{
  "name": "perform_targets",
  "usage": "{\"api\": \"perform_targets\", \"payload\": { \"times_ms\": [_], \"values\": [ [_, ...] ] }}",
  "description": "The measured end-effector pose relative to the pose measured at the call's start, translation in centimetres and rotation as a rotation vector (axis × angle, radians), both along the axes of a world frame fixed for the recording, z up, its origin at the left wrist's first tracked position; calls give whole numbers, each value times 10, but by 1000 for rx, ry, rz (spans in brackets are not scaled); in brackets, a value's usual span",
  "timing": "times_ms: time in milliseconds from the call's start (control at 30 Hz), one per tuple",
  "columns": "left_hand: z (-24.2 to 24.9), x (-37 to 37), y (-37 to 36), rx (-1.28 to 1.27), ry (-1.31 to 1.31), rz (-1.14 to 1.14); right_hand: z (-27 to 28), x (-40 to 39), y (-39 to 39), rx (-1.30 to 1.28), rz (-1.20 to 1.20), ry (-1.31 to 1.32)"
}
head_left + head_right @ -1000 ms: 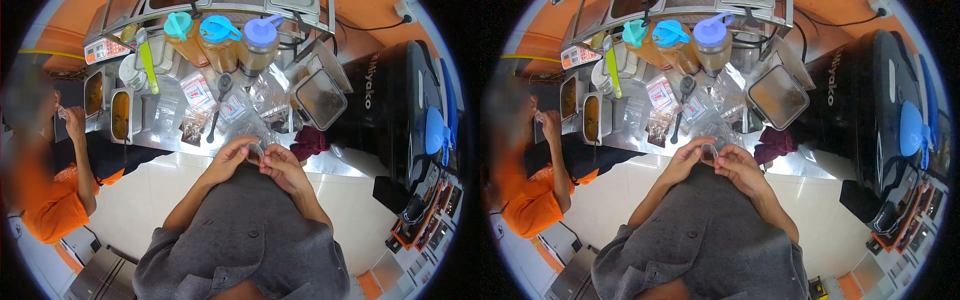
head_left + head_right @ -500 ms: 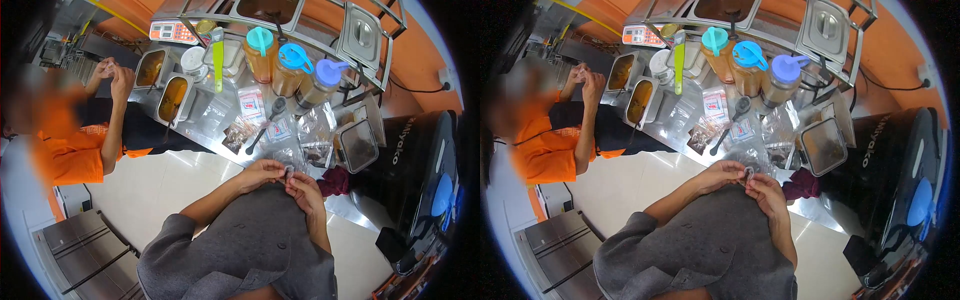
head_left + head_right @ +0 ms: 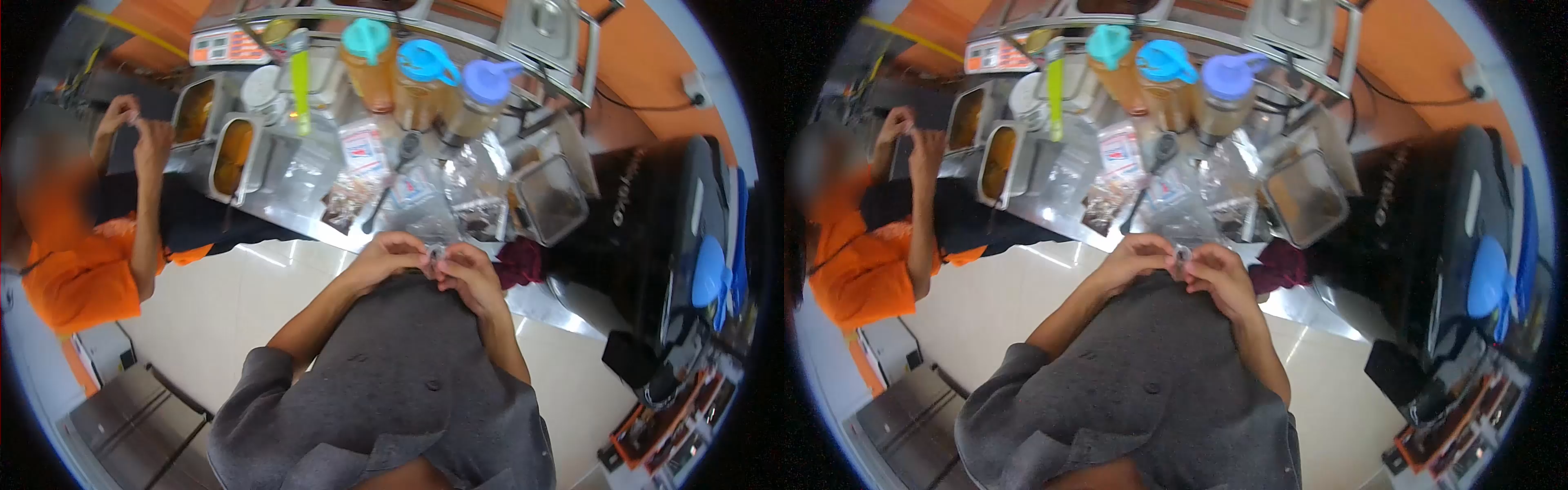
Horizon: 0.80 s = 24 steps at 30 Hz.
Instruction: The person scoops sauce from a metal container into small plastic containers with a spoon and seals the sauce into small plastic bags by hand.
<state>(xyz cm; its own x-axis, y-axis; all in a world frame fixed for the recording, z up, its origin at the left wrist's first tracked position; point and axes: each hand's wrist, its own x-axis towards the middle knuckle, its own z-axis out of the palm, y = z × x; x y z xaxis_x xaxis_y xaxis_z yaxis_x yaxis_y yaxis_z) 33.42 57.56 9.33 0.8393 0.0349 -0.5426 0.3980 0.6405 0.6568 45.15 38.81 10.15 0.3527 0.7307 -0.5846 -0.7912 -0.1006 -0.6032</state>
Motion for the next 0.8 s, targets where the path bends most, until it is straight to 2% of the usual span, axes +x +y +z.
{"api": "perform_targets", "payload": {
  "times_ms": [167, 200, 300, 333, 433, 533, 633, 800],
  "values": [
    [-4, 13, -16, 296, -87, 100, -7, -2, 10, -72, -148, -238],
    [-7, 15, -21, 443, -100, 154, -7, -3, 14, -173, -164, -309],
    [7, 19, -24, 1057, -38, 40, -24, -15, 14, -384, -153, -1054],
    [3, 21, -27, 1169, -101, 102, -11, -16, 18, -448, -141, -1112],
    [3, 22, -26, 1175, -56, 54, -2, -12, 17, -489, -111, -1175],
    [8, 20, -18, 935, -61, 21, -7, -4, 11, -374, -61, -1081],
    [22, 18, -9, 697, -175, 11, -14, 0, 2, -252, -106, -857],
    [9, 18, 1, 950, -321, -83, -17, 7, -5, -65, -125, -629]
  ]
}}
